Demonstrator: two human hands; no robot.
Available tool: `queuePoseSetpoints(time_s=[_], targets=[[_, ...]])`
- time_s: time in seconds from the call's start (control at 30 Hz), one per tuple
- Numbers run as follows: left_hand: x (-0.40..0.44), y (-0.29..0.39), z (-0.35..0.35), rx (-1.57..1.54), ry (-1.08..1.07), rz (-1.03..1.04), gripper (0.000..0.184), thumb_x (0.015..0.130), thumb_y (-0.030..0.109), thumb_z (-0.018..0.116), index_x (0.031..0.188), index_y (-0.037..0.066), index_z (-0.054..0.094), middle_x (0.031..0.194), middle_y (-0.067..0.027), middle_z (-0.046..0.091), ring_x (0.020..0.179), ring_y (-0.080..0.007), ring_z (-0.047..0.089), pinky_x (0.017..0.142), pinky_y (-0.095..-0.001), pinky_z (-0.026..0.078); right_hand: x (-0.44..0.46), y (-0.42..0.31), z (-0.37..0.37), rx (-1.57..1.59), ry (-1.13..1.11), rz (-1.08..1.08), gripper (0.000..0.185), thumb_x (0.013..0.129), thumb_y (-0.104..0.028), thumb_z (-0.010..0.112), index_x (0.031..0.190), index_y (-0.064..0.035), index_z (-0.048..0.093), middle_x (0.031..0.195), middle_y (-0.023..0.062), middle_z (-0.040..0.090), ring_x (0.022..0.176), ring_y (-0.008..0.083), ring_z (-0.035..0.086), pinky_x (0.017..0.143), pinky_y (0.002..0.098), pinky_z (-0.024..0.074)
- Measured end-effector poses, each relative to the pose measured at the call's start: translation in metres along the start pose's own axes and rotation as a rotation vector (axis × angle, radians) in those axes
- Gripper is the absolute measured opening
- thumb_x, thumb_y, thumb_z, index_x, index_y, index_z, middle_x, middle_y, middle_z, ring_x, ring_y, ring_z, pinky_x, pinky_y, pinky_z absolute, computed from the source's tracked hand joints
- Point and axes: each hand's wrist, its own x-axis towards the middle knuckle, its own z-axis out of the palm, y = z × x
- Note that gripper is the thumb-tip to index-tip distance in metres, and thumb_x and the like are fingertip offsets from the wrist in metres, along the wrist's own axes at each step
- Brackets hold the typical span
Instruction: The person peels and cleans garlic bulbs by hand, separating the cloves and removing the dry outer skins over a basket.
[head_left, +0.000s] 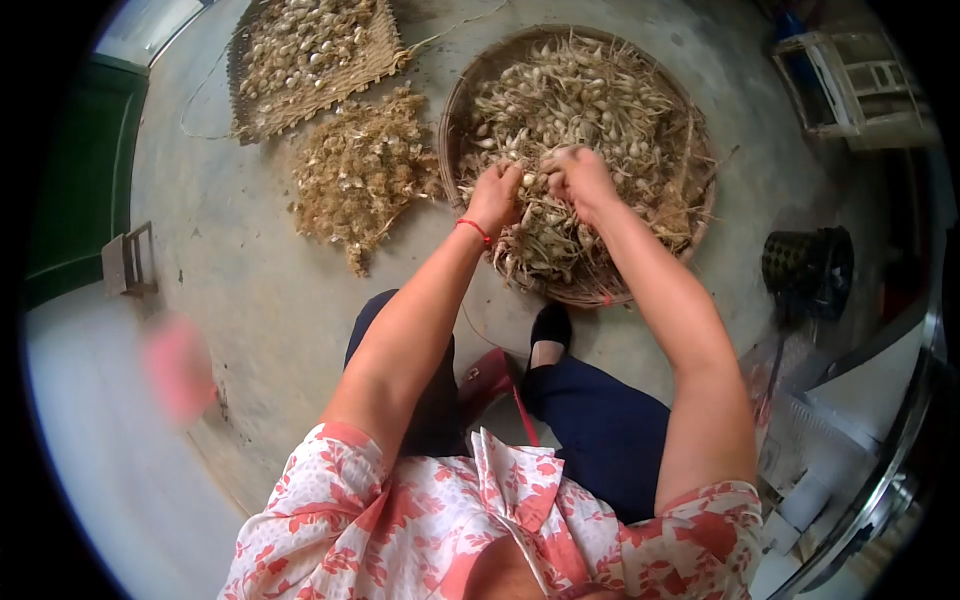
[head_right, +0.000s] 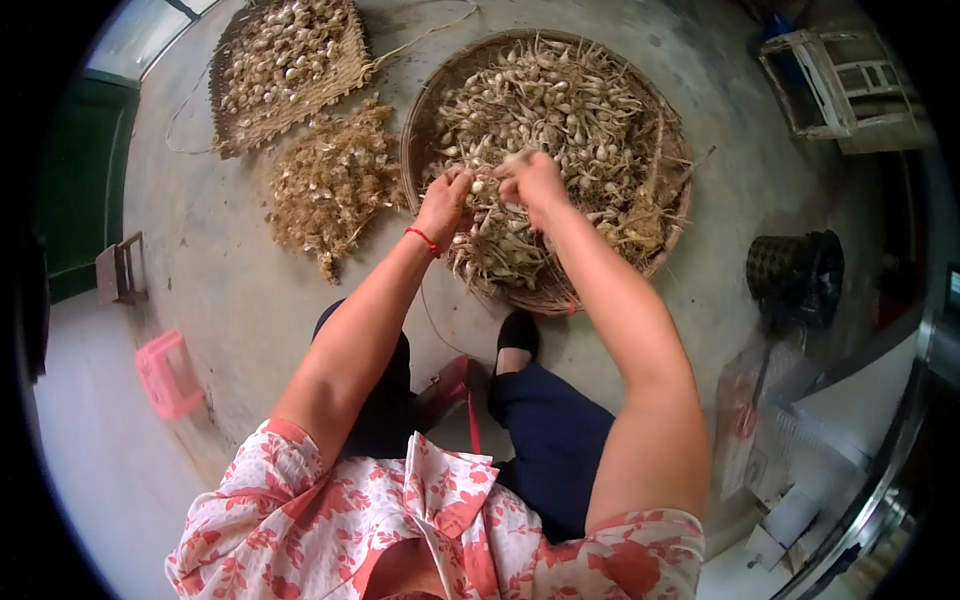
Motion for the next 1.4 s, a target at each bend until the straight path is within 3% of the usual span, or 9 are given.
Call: queuePoseSetpoints(time_s=[0.3,0.33,0.43,0.63,0.87,1.03,1.1,1.23,1.4], targets=[[0.004,-0.007,-0.014,0.079,0.006,0.204,0.029,0.096,0.024,0.047,0.115,0.005,0.057,0.093,-0.0071,0.063,0.052,-0.014,0.052,0.048,-0.0262,0.044,-0.024,0.002,0.011,0.053,-0.513,0.074,0.042,0.091,-0.018,0.056,0.129,-0.0056,0.045,0.094,0.002,0.058,0.068,0.0105,0.059,0.057,0.0219,0.0513],[0.011,-0.008,-0.013,0.261,0.061,0.42,0.03,0.095,0.023,0.047,0.119,0.006,0.057,0.108,-0.0111,0.064,0.076,-0.0209,0.063,0.068,-0.03,0.05,-0.022,0.002,0.015,0.004,-0.438,-0.003,0.043,0.089,-0.014,0.057,0.129,-0.005,0.045,0.092,0.002,0.058,0.068,0.0095,0.058,0.058,0.0215,0.0501],[0.012,-0.018,-0.01,0.531,0.185,0.631,0.033,0.092,0.015,0.048,0.122,0.006,0.055,0.109,-0.016,0.063,0.095,-0.0252,0.063,0.084,-0.0321,0.047,-0.022,0.008,0.019,-0.18,-0.243,-0.176,0.045,0.084,-0.003,0.059,0.128,-0.0033,0.046,0.081,0.0024,0.055,0.065,0.0074,0.053,0.059,0.0209,0.0466],[-0.002,-0.003,-0.004,0.579,0.327,0.563,0.037,0.085,0.008,0.047,0.12,0.006,0.057,0.085,-0.0163,0.065,0.067,-0.0209,0.063,0.065,-0.0337,0.051,-0.012,0.024,0.012,0.075,-0.058,0.004,0.039,0.084,-0.003,0.059,0.122,-0.0022,0.052,0.082,0.0058,0.057,0.059,0.0112,0.055,0.053,0.0258,0.0473],[0.015,-0.005,-0.029,0.357,0.267,0.222,0.029,0.085,0.019,0.064,0.108,0.002,0.063,0.071,-0.0056,0.065,0.06,-0.0094,0.057,0.055,-0.0255,0.047,0.01,0.042,0.008,-0.912,-0.017,-0.324,0.03,0.085,-0.021,0.056,0.11,-0.0056,0.058,0.095,0.0146,0.063,0.086,0.0329,0.059,0.08,0.0414,0.0449],[0.012,-0.013,-0.03,0.625,0.247,0.289,0.037,0.08,0.029,0.067,0.107,0.003,0.063,0.088,-0.0129,0.067,0.077,-0.0241,0.064,0.069,-0.0318,0.05,0.03,0.05,0.011,-0.959,-0.004,-0.306,0.028,0.083,-0.012,0.053,0.11,-0.0037,0.057,0.096,0.0156,0.064,0.087,0.0304,0.06,0.079,0.0393,0.0459],[-0.004,-0.006,-0.02,1.133,0.353,0.426,0.043,0.079,0.032,0.067,0.11,0.003,0.061,0.098,-0.0149,0.065,0.09,-0.0313,0.062,0.077,-0.0363,0.049,0.035,0.052,0.01,-0.788,-0.018,-0.482,0.029,0.084,-0.007,0.051,0.113,-0.0035,0.056,0.088,0.0126,0.065,0.077,0.0241,0.061,0.071,0.035,0.0476],[0.01,-0.009,-0.025,0.869,0.049,0.538,0.039,0.076,0.022,0.069,0.11,0.004,0.059,0.105,-0.0175,0.061,0.092,-0.0321,0.061,0.079,-0.0366,0.049,0.022,0.037,0.029,-0.346,-0.171,-0.18,0.026,0.084,-0.008,0.055,0.11,-0.0081,0.058,0.082,0.0126,0.062,0.072,0.0135,0.059,0.065,0.0286,0.0468],[0.013,-0.013,-0.023,1.061,0.08,0.501,0.029,0.071,0.012,0.068,0.098,0.001,0.061,0.083,-0.0169,0.065,0.075,-0.0309,0.064,0.068,-0.0366,0.05,0.03,0.06,0.028,-0.722,-0.057,-0.648,0.025,0.086,-0.01,0.055,0.111,-0.0073,0.055,0.072,0.009,0.059,0.068,0.0172,0.057,0.061,0.032,0.0468]])
